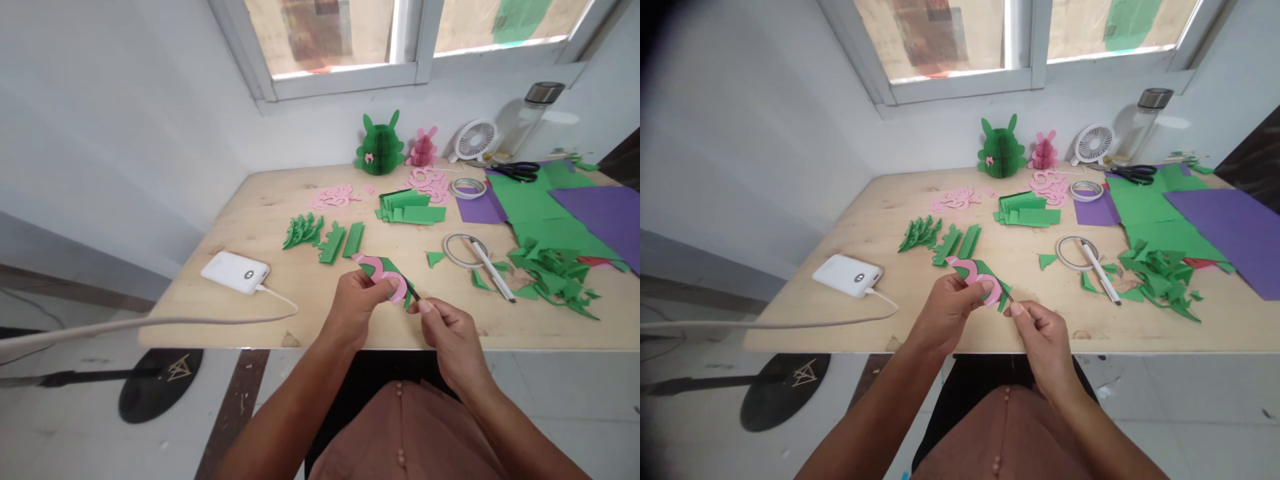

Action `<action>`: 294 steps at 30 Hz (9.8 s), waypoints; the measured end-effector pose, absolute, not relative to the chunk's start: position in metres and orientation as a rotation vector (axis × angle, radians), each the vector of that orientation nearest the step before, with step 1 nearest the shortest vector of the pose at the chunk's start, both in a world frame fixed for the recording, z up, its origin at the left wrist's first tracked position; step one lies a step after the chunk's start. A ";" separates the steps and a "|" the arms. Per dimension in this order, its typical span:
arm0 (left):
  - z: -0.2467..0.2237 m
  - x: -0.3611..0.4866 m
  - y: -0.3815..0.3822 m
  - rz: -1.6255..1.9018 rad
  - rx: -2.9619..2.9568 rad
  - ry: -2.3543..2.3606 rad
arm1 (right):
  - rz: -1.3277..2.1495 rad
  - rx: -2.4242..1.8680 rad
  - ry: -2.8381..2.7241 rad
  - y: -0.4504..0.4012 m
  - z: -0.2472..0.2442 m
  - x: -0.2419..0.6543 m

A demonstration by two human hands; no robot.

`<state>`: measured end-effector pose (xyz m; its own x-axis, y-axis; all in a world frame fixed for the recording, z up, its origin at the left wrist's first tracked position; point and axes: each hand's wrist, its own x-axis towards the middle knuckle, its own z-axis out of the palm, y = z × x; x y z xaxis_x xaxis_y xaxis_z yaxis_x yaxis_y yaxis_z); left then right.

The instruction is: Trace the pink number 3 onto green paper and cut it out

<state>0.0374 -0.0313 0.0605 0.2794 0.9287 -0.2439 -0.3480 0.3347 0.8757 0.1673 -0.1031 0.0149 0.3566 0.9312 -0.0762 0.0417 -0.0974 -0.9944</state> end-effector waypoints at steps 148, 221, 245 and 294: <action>0.069 0.025 -0.018 0.712 1.010 0.747 | 1.069 -1.499 -1.120 -0.100 0.029 0.189; 0.075 0.025 -0.016 0.619 1.053 0.775 | 1.096 -1.436 -1.089 -0.098 0.043 0.213; 0.068 0.030 -0.026 0.637 1.057 0.772 | 1.036 -1.546 -1.176 -0.085 0.062 0.221; 0.041 0.028 -0.032 0.765 0.941 0.925 | 1.216 -1.508 -1.115 -0.062 0.045 0.196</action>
<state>0.0285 -0.0316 0.0411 0.4091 0.8580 -0.3106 -0.1443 0.3970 0.9064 0.1955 -0.0615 0.0448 0.1195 0.9723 -0.2008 0.1159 -0.2146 -0.9698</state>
